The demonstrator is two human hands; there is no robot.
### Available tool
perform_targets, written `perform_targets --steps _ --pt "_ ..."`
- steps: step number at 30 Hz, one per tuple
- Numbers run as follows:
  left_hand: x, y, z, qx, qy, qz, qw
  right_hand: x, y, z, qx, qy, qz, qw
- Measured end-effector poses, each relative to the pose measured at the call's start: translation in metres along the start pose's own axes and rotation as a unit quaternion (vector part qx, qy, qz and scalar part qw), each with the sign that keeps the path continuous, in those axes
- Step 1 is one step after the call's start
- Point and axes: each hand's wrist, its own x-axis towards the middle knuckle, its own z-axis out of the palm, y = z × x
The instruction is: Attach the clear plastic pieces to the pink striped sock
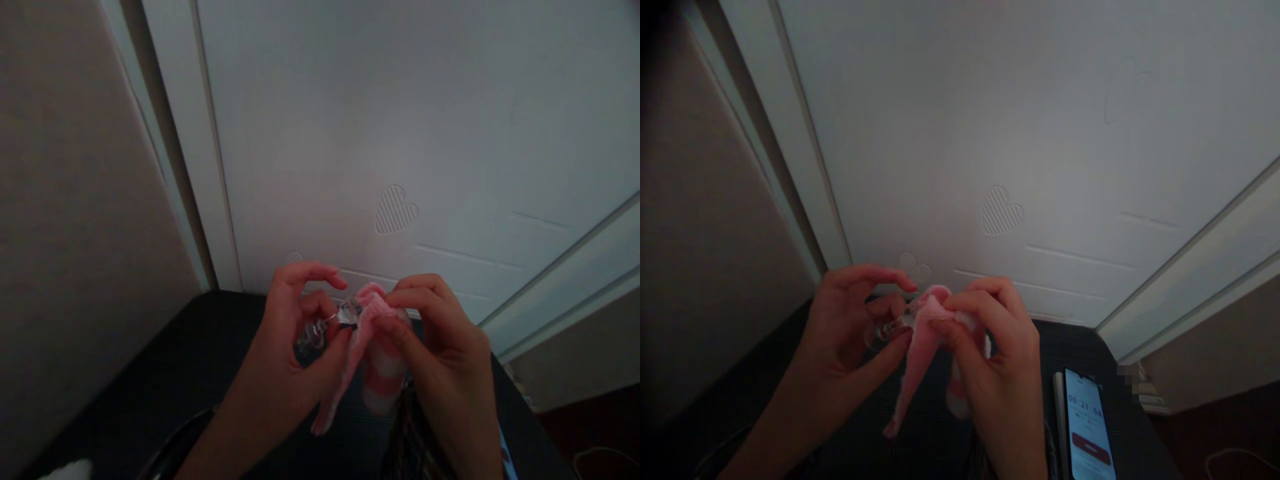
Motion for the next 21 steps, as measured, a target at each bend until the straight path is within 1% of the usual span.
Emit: perform_targets --steps 2,4,6,13,18,21 --pt "0.002 0.000 -0.002 0.051 0.022 0.029 0.998 0.000 0.000 0.000 0.000 0.007 -0.002 1.000" --pt "0.003 0.000 -0.006 0.095 0.030 0.058 0.993 0.000 0.000 0.001 0.001 0.014 -0.006 1.000" --pt "0.004 0.001 -0.008 0.115 0.034 0.073 0.990 0.000 0.000 0.002 0.004 0.019 -0.012 1.000" --pt "0.000 0.005 -0.010 0.122 0.072 0.061 0.988 -0.003 0.001 0.000 0.023 -0.003 -0.020 1.000" --pt "-0.002 0.009 -0.010 0.127 0.070 0.087 0.986 -0.005 0.000 -0.002 0.041 -0.014 -0.016 0.999" --pt "-0.002 0.012 -0.009 0.115 0.075 0.088 0.987 -0.003 -0.001 -0.002 0.039 -0.033 -0.017 0.999"
